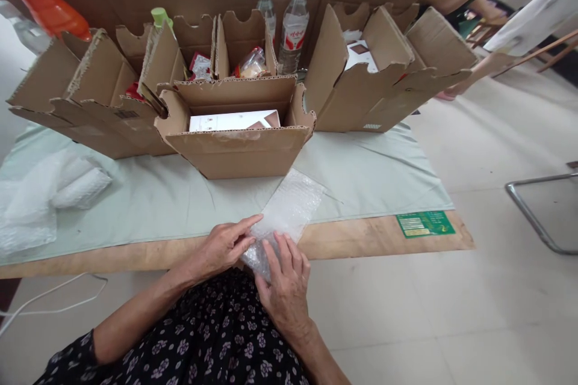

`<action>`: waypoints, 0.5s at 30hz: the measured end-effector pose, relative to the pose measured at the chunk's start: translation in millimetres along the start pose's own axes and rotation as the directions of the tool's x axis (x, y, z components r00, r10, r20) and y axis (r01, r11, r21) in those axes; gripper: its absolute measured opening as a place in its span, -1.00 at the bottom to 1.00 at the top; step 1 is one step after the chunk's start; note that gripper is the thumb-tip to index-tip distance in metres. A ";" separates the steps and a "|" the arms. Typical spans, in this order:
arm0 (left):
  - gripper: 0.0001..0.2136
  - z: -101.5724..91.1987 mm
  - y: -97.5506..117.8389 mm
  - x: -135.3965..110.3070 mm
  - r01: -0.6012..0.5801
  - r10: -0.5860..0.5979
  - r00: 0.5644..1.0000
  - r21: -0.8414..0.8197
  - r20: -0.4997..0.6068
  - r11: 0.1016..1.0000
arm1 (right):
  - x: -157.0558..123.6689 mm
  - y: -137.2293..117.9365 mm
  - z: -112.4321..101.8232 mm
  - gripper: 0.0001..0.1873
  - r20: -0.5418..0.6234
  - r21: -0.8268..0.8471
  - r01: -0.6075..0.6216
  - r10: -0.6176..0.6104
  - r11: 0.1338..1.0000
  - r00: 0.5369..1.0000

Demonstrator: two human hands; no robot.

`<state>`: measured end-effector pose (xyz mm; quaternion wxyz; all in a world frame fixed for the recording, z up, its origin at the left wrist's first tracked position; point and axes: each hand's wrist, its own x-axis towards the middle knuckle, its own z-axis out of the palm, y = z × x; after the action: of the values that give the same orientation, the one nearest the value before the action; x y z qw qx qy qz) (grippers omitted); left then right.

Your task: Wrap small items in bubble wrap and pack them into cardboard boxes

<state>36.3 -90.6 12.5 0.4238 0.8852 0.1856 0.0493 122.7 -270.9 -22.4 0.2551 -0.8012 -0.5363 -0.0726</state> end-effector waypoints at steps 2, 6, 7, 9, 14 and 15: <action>-0.52 2.5 1.3 3.7 0.025 -0.028 0.998 0.059 0.054 0.998 | -1.7 3.3 3.7 -0.36 0.017 0.003 0.001 -0.001 1.000 1.000; -0.53 1.4 4.0 4.9 0.054 -0.058 0.997 0.101 0.041 0.993 | -3.9 10.1 6.4 -0.38 0.023 0.030 0.021 -0.022 0.999 0.999; -0.53 -1.0 4.3 2.1 0.029 -0.030 1.000 0.083 0.008 0.996 | -3.1 11.3 4.5 -0.43 0.018 0.042 0.025 -0.026 0.999 1.000; -0.50 -7.5 4.0 -6.8 -0.078 0.082 0.995 0.064 -0.061 0.995 | 1.0 13.0 -2.2 -0.55 0.020 0.082 0.018 -0.020 0.996 1.000; -0.64 -14.0 -2.5 -26.0 -0.317 0.323 0.945 0.105 -0.044 0.942 | 26.2 18.1 -18.4 -0.77 0.115 0.280 0.030 -0.065 0.959 0.991; -0.70 -11.8 -4.2 -26.3 -0.306 0.313 0.947 0.096 -0.069 0.947 | 31.7 19.7 -19.3 -0.79 0.122 0.319 0.036 -0.079 0.947 0.989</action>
<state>7.8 -89.3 18.7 0.3649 0.9176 0.0639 0.1442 156.6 -260.0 0.0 0.3417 -0.7371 -0.5800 0.0605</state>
